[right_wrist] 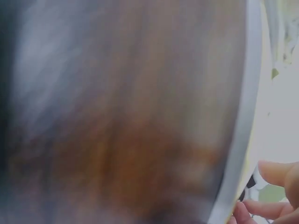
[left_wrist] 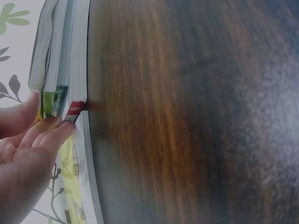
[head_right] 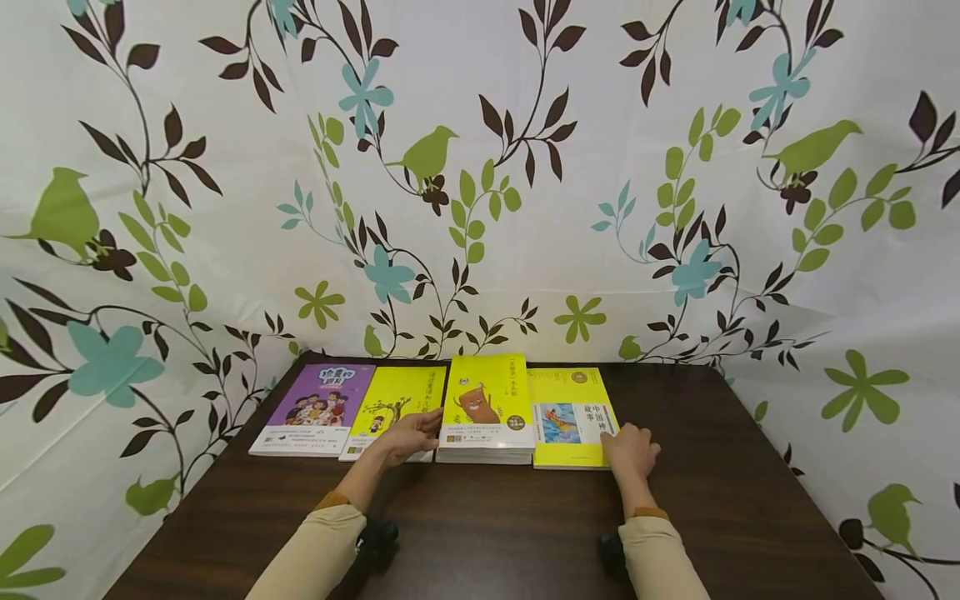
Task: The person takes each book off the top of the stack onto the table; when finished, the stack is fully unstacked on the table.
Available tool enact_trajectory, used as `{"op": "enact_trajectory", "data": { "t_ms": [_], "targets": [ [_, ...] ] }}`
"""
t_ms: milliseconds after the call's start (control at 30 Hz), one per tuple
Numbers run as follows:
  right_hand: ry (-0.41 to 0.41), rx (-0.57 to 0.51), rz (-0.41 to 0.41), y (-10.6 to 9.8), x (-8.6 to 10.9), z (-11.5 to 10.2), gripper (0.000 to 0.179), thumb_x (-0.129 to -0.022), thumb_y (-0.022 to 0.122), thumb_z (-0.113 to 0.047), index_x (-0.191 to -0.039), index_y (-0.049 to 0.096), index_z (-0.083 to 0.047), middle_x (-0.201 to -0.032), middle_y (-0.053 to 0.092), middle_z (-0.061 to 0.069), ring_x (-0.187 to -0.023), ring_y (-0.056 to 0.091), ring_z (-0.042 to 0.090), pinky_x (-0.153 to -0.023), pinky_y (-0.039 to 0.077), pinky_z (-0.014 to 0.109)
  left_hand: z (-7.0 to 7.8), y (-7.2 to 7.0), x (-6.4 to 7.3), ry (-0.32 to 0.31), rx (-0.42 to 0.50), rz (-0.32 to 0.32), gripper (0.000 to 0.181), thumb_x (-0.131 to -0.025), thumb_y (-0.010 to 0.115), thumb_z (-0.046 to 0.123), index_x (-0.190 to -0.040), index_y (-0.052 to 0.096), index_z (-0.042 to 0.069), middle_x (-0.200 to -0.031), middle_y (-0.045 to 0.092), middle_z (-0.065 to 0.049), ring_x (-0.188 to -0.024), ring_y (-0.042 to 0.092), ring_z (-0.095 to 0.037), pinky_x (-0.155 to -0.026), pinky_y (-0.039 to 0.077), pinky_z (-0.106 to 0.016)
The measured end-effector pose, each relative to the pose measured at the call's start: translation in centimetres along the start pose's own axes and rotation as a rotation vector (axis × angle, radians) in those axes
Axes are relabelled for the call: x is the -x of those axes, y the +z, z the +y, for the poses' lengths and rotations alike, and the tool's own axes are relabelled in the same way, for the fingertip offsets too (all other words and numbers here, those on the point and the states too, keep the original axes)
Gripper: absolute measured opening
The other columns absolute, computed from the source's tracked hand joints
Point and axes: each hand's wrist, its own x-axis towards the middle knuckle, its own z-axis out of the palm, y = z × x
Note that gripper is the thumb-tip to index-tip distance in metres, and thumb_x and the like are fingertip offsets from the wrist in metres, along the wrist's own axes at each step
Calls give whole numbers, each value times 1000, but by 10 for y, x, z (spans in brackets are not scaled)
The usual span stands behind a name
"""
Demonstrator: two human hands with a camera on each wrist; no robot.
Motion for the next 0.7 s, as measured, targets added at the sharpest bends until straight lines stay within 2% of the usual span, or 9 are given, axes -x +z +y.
{"op": "enact_trajectory", "data": {
  "t_ms": [100, 300, 500, 600, 700],
  "targets": [
    [15, -57, 4, -3, 0, -10, 58, -94, 54, -24, -131, 45, 20, -127, 50, 40, -115, 46, 49, -100, 33, 59, 0, 1, 1, -9, -7, 5, 74, -86, 58, -14, -152, 26, -1, -156, 27, -23, -144, 26, -40, -114, 31, -51],
    [39, -221, -26, -5, 2, -32, 62, -97, 55, -32, -139, 43, 12, -130, 53, 34, -111, 52, 45, -96, 41, 58, 3, 2, 3, -10, -19, 19, 73, -86, 58, -13, -152, 28, -1, -155, 29, -22, -144, 26, -41, -114, 30, -52],
    [-27, -298, -53, -1, 7, -45, 58, -96, 57, -39, -134, 56, 4, -132, 57, 28, -122, 50, 47, -99, 39, 61, 2, 2, 3, 4, -17, 10, 74, -86, 58, -14, -152, 27, -2, -155, 28, -23, -144, 26, -42, -114, 29, -53],
    [-47, -339, -66, 3, 8, -49, 58, -95, 59, -43, -131, 60, 2, -132, 58, 26, -120, 50, 44, -99, 39, 57, 1, 2, 3, 8, -12, 9, 74, -86, 57, -15, -152, 27, -2, -156, 28, -23, -144, 25, -41, -114, 29, -53],
    [-50, -397, -79, 7, 9, -54, 60, -93, 60, -47, -129, 62, 0, -129, 61, 24, -111, 58, 37, -94, 46, 50, 0, 2, 3, 13, -13, 10, 73, -86, 57, -14, -152, 27, -2, -155, 28, -24, -144, 25, -41, -114, 30, -52]
  ]
}}
